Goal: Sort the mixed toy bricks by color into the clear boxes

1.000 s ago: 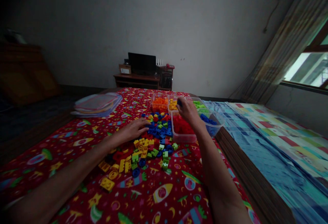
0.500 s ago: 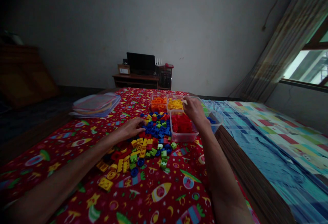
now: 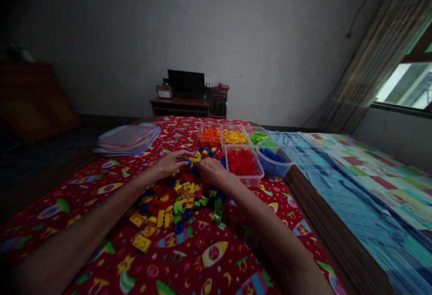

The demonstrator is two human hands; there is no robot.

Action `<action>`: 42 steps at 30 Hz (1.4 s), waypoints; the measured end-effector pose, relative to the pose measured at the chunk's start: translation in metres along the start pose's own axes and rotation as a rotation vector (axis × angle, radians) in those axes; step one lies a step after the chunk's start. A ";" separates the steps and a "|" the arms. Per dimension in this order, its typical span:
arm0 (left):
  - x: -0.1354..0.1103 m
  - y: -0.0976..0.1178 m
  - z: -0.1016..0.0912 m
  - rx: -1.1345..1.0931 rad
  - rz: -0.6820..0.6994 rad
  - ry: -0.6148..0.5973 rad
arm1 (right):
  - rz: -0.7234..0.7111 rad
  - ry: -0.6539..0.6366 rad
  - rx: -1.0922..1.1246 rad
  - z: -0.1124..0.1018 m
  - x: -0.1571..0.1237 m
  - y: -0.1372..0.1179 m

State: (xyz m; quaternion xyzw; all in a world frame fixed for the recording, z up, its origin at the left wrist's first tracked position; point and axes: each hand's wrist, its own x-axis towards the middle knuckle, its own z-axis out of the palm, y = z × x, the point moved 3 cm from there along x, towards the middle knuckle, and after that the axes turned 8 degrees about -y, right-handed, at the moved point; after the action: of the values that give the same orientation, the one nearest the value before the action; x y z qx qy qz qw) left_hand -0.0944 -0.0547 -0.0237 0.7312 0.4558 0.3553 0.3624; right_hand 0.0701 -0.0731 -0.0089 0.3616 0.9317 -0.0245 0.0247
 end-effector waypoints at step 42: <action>-0.002 0.014 0.024 -0.300 -0.089 0.074 | -0.148 0.306 0.355 -0.017 -0.007 0.012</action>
State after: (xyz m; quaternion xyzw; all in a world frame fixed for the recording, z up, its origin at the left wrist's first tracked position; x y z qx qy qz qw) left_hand -0.0690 -0.0662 -0.0235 0.6344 0.4424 0.4297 0.4660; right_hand 0.0831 -0.0683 0.0084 0.2907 0.9296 -0.1345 -0.1826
